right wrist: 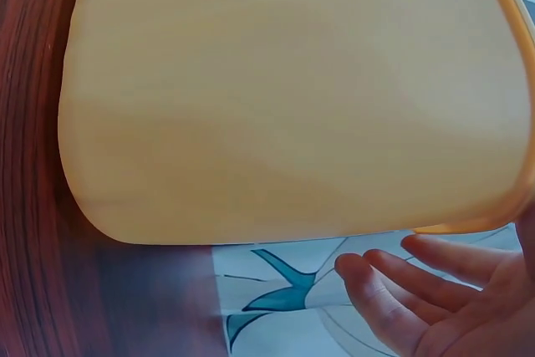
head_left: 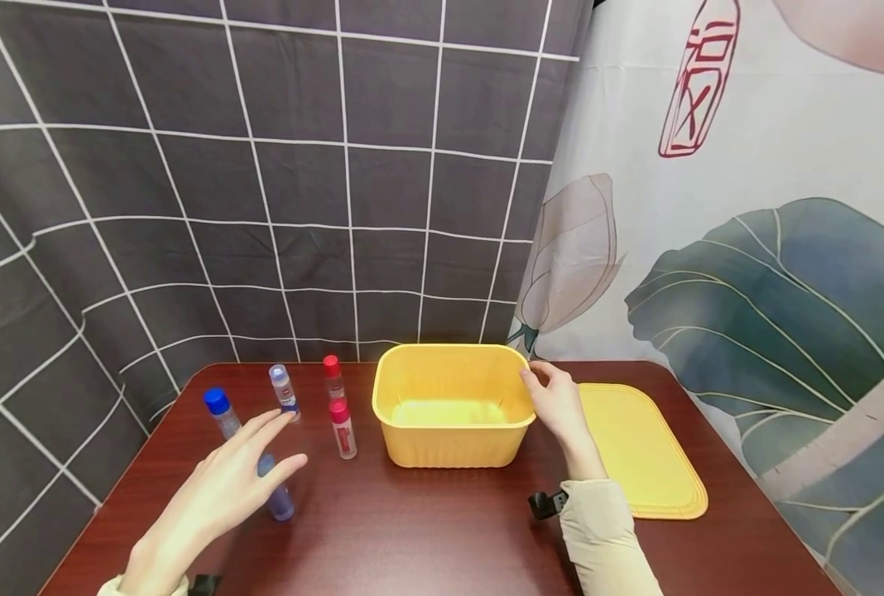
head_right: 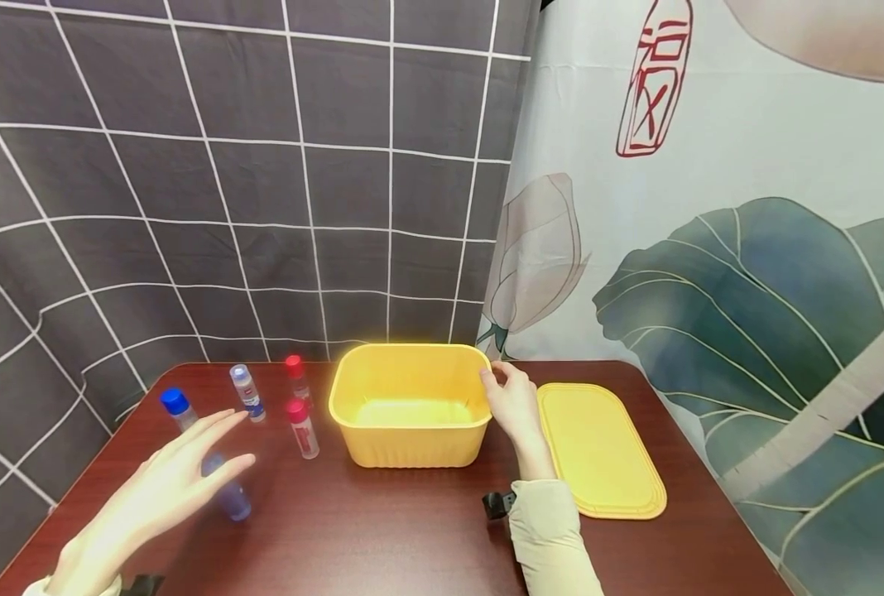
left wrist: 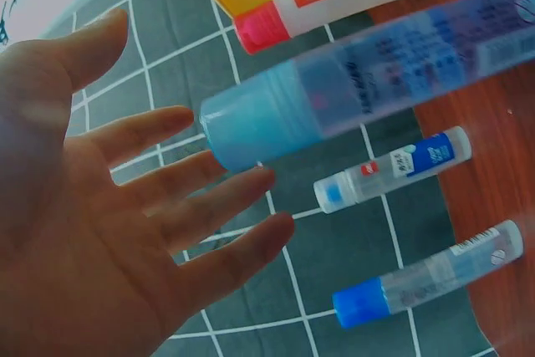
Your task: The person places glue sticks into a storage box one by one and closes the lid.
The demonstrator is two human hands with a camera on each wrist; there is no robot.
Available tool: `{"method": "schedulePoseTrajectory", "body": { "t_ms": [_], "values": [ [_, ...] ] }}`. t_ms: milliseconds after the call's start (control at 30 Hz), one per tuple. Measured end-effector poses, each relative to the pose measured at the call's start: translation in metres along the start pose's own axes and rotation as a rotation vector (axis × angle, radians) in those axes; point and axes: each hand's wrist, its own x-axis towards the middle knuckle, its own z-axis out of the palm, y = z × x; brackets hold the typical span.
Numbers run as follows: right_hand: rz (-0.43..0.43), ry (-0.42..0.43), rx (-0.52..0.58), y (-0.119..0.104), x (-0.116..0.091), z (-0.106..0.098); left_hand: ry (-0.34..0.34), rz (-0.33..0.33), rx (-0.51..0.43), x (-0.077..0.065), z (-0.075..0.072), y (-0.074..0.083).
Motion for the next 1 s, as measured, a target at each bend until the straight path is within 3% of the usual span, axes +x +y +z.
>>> {"method": "schedulePoseTrajectory", "body": {
  "t_ms": [467,1000],
  "values": [
    [0.061,0.001,0.06,0.0,-0.001,0.002,-0.031,-0.032,-0.036,-0.011,0.007,-0.02],
    [0.052,-0.005,0.101,0.003,-0.003,0.002,-0.04,-0.056,-0.105,-0.015,0.011,-0.035]
  ]
}}
